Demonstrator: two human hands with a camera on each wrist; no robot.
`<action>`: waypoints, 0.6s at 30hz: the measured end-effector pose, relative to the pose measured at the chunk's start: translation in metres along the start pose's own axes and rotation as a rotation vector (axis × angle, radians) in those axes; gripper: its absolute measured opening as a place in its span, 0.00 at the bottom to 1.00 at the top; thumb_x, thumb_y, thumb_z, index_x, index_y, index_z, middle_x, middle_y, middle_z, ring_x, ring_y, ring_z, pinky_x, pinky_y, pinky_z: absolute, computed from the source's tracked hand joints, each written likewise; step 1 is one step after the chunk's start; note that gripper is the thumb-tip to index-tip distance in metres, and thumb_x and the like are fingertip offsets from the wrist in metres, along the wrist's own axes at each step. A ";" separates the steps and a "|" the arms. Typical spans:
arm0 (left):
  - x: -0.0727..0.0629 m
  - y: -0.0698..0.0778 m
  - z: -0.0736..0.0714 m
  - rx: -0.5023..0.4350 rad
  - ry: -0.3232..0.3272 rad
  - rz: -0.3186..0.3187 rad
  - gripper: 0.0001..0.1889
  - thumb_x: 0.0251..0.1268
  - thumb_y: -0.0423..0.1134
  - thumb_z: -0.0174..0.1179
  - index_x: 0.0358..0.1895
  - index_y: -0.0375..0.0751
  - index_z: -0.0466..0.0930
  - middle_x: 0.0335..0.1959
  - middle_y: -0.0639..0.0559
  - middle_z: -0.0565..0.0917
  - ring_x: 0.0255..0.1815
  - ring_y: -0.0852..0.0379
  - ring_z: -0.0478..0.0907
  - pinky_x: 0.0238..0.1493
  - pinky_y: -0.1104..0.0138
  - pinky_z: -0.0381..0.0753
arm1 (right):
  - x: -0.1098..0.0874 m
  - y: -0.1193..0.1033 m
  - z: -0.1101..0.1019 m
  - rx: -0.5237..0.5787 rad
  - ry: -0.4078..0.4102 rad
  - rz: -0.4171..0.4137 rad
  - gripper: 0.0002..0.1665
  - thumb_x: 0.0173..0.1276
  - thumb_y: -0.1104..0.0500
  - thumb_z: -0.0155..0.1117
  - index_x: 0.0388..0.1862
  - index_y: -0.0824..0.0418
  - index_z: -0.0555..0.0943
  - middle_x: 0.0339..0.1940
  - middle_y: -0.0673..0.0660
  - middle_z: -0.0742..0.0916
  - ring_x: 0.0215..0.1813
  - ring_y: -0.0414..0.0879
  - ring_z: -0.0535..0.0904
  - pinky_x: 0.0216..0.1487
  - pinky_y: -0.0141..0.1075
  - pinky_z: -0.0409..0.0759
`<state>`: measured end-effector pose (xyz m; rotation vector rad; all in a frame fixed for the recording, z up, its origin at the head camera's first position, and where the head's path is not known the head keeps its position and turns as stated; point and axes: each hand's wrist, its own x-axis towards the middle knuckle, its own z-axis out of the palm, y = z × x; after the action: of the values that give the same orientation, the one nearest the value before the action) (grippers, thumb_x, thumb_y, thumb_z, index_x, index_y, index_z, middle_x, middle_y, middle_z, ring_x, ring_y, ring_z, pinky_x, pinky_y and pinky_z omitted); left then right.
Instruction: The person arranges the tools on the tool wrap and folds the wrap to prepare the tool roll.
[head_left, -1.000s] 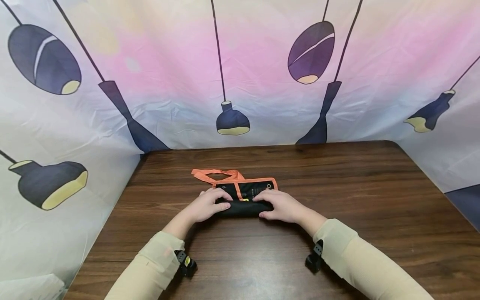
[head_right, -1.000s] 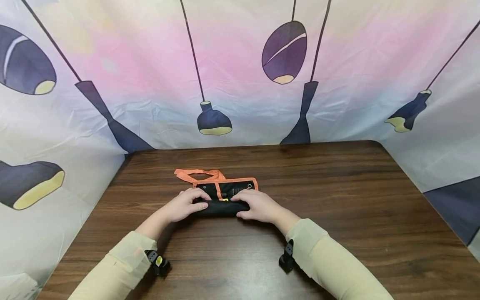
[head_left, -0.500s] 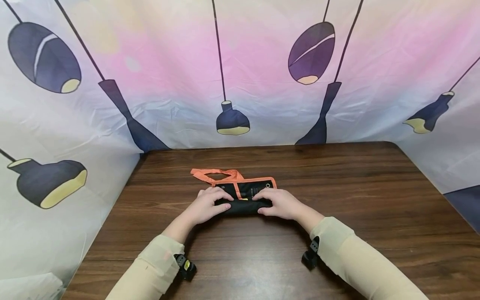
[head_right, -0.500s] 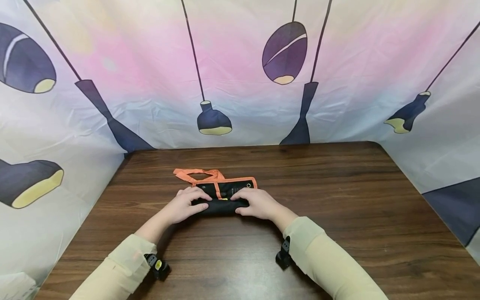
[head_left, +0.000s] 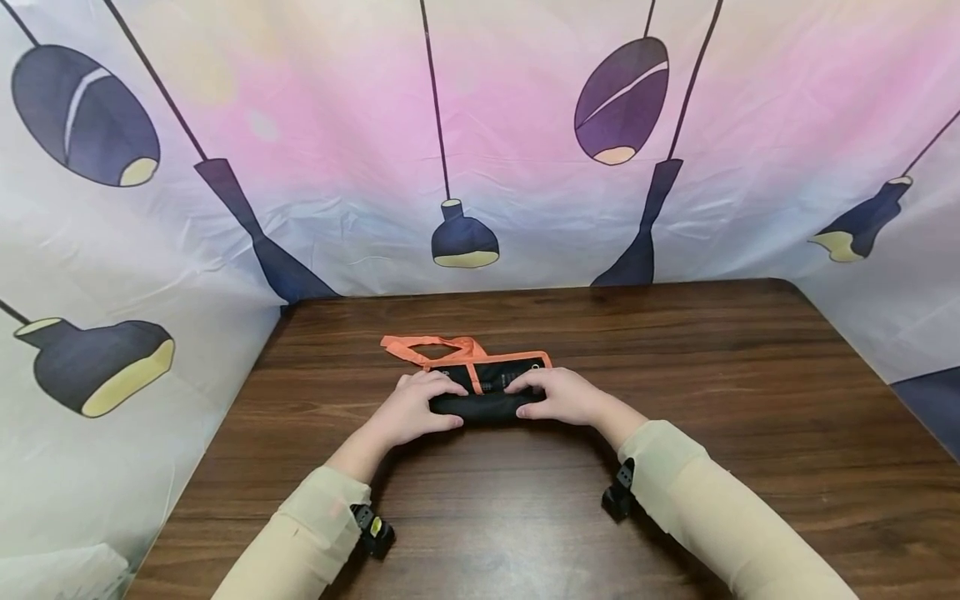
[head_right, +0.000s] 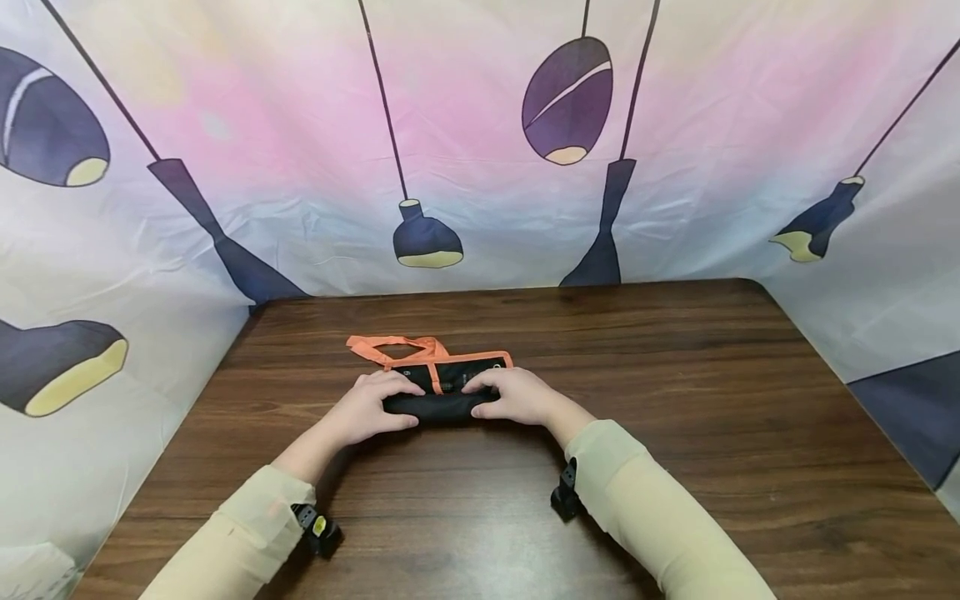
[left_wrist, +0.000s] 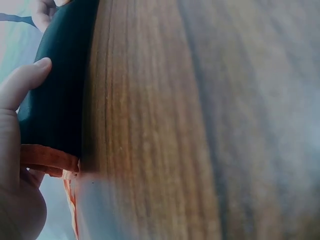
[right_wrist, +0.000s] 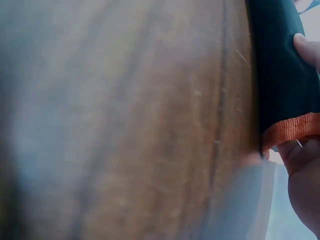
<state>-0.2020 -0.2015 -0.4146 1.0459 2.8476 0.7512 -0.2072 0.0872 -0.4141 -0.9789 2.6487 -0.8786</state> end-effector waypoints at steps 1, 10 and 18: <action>0.000 0.000 0.000 -0.001 0.011 0.004 0.19 0.53 0.51 0.67 0.50 0.54 0.82 0.48 0.56 0.79 0.54 0.51 0.71 0.51 0.51 0.61 | 0.001 0.000 -0.001 0.017 -0.008 0.011 0.21 0.64 0.47 0.63 0.56 0.47 0.79 0.56 0.50 0.80 0.59 0.47 0.73 0.56 0.46 0.70; 0.003 -0.001 -0.004 -0.068 0.010 -0.031 0.18 0.56 0.50 0.66 0.51 0.53 0.83 0.46 0.56 0.80 0.57 0.50 0.71 0.56 0.49 0.61 | 0.006 0.001 -0.008 0.079 -0.046 0.048 0.21 0.64 0.46 0.62 0.56 0.46 0.79 0.57 0.49 0.79 0.60 0.48 0.72 0.57 0.47 0.68; 0.006 -0.007 -0.003 -0.159 -0.020 -0.144 0.19 0.56 0.52 0.64 0.51 0.55 0.82 0.52 0.56 0.80 0.63 0.48 0.66 0.62 0.48 0.59 | 0.007 -0.004 -0.004 -0.044 -0.007 0.007 0.26 0.64 0.46 0.63 0.59 0.51 0.77 0.59 0.52 0.78 0.61 0.48 0.71 0.59 0.46 0.68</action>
<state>-0.2116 -0.2036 -0.4141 0.8135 2.7554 0.9296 -0.2123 0.0820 -0.4080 -0.9799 2.6751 -0.8169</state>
